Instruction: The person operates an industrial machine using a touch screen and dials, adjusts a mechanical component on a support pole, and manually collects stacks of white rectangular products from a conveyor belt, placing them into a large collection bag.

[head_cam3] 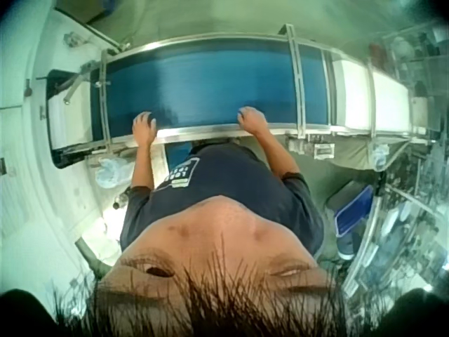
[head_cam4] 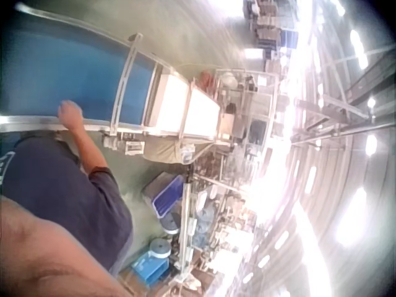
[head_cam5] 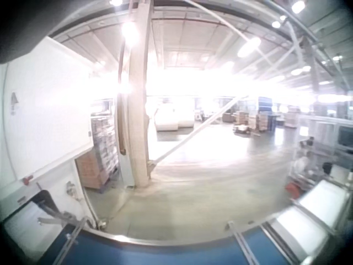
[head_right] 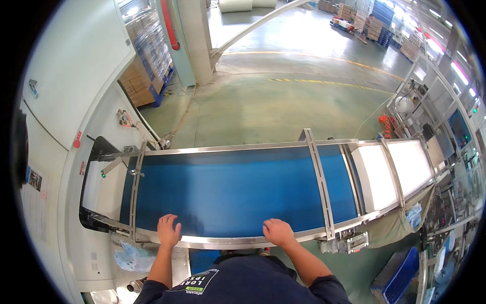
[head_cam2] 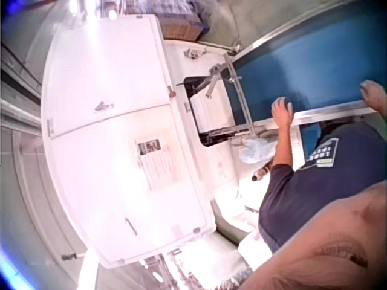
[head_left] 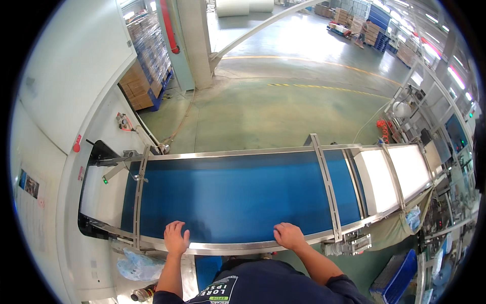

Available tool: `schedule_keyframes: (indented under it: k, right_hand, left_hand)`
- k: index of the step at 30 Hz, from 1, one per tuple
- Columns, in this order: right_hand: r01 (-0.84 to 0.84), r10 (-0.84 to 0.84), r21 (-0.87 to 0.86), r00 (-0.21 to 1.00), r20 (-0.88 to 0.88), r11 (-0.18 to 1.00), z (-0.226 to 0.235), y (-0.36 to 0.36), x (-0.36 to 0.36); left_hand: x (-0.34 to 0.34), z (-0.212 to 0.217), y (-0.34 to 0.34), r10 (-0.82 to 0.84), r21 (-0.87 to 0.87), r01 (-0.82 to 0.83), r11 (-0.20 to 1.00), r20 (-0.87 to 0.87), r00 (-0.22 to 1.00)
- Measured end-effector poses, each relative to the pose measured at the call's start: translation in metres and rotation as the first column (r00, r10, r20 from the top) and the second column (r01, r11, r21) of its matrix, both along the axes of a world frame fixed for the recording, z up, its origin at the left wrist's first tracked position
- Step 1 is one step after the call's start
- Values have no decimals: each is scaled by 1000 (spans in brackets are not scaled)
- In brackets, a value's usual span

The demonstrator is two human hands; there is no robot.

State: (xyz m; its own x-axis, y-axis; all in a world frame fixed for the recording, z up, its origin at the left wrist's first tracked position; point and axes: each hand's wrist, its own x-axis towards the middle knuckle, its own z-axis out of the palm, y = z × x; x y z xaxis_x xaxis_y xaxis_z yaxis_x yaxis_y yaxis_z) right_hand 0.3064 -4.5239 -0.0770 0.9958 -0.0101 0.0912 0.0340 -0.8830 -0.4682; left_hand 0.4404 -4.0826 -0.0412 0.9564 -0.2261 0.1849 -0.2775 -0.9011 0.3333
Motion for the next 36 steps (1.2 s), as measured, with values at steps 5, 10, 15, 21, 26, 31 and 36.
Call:
schedule_keyframes:
  k: [5, 10, 15, 21, 26, 31, 36]
  right_hand:
    - [-8, 8, -2, 997, -75, 1000, 5, 2, 4]
    - [-11, 10, -10, 994, -108, 1000, 7, 3, 6]
    - [-6, 1, -32, 990, -144, 999, 4, 3, 7]
    - [5, -10, -27, 985, -172, 1000, 6, 2, 9]
    - [12, -15, -13, 974, -228, 1000, 4, 2, 14]
    - [31, -34, -13, 958, -284, 999, 19, 7, 19]
    - [20, -15, 21, 981, -192, 1000, 5, 11, 14]
  left_hand:
    - [-5, 3, -3, 26, -2, -26, 1000, 29, 999]
    - [-5, 1, -3, 25, -27, -23, 999, 68, 997]
    - [-5, 1, -1, 21, -40, -17, 999, 96, 995]
    - [-3, 1, -2, 14, -61, -8, 998, 95, 995]
    - [0, -1, 0, -2, -111, 18, 994, 142, 990]
    - [-1, 5, 2, 19, -163, 10, 987, 174, 985]
    - [-2, 9, 9, 33, -109, -21, 994, 109, 993]
